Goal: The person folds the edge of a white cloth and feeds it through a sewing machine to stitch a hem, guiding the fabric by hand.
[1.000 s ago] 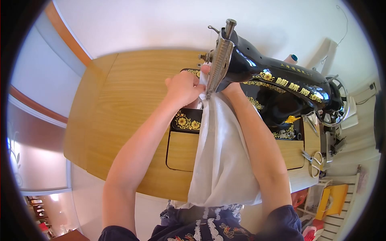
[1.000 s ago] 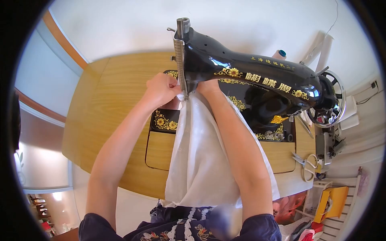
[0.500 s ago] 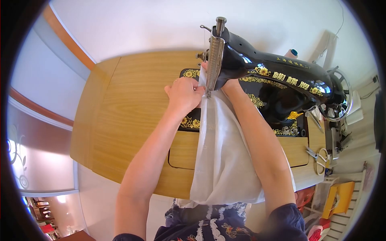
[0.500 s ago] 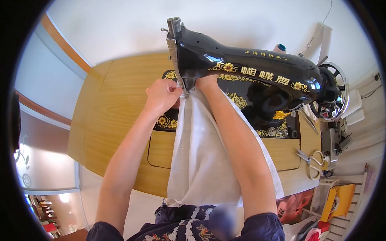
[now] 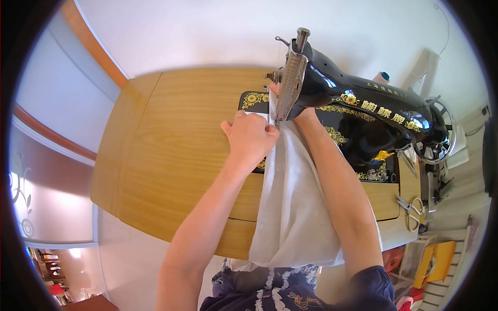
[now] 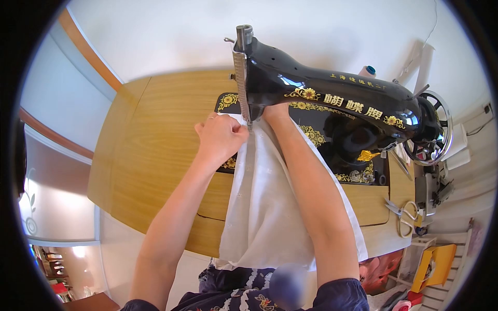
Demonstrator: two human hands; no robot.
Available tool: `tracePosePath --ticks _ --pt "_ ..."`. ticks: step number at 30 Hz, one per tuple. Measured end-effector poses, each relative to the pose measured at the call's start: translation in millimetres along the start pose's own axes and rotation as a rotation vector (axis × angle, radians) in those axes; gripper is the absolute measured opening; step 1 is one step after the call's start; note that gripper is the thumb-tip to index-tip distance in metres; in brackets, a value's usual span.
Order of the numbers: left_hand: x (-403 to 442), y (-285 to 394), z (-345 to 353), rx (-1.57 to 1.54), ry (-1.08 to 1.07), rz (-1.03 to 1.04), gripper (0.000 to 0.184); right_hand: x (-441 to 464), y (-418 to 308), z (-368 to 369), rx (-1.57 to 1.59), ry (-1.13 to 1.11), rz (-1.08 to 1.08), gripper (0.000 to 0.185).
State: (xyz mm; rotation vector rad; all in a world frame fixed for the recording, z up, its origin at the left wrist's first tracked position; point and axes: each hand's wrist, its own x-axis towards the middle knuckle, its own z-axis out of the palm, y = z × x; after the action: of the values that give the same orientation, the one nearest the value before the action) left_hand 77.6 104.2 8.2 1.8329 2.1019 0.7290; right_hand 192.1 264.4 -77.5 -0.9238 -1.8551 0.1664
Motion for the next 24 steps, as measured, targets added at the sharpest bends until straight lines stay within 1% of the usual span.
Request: tracePosePath --ticks 1,3,4,6,7,8,10,11,12,13,15,17,18,21,24 --pt "-3 0 0 -0.003 -0.011 0.001 0.024 1 0 0 0.048 0.047 -0.03 0.029" --pt "-12 -3 -1 -0.038 0.014 0.05 0.019 1 -2 0 0.117 0.033 0.002 0.027" --pt "-17 -5 -2 -0.055 0.029 0.074 0.017 1 -4 -2 0.136 -0.025 0.065 0.025" --pt "-23 -11 -3 -0.038 0.045 0.121 0.013 5 -5 -10 0.104 -0.176 0.068 0.022" --pt "-25 -13 -4 -0.031 0.055 0.144 0.014 7 -7 -14 0.088 -0.251 0.067 0.021" --pt "-28 -15 -5 -0.002 0.145 0.245 0.017 4 -10 -19 0.152 -0.249 0.012 0.021" --pt "-33 -20 -6 0.057 0.323 0.443 0.022 7 -28 -27 0.159 -0.322 0.133 0.026" --pt "-35 -24 -6 0.054 0.31 0.483 0.023 9 -37 -31 0.159 -0.358 0.194 0.029" --pt "-36 -28 -6 0.049 0.298 0.524 0.023 10 -33 -31 0.218 -0.381 0.108 0.029" --pt "-36 -30 -5 0.045 0.289 0.567 0.024 12 -29 -32 0.218 -0.415 0.155 0.029" --pt "-38 -33 -2 0.047 0.314 0.602 0.024 18 -29 -35 0.212 -0.482 0.249 0.031" --pt "-39 -36 0 0.052 0.321 0.608 0.025 21 -37 -34 0.201 -0.505 0.474 0.032" --pt "-39 -36 1 0.055 0.314 0.599 0.025 24 -49 -39 0.106 -0.521 0.497 0.032" --pt "-39 -36 4 0.046 0.303 0.574 0.024 26 -46 -41 0.142 -0.555 0.538 0.038" --pt "-42 -36 4 0.088 0.279 0.555 0.025 25 -49 -43 0.038 -0.51 0.557 0.046"
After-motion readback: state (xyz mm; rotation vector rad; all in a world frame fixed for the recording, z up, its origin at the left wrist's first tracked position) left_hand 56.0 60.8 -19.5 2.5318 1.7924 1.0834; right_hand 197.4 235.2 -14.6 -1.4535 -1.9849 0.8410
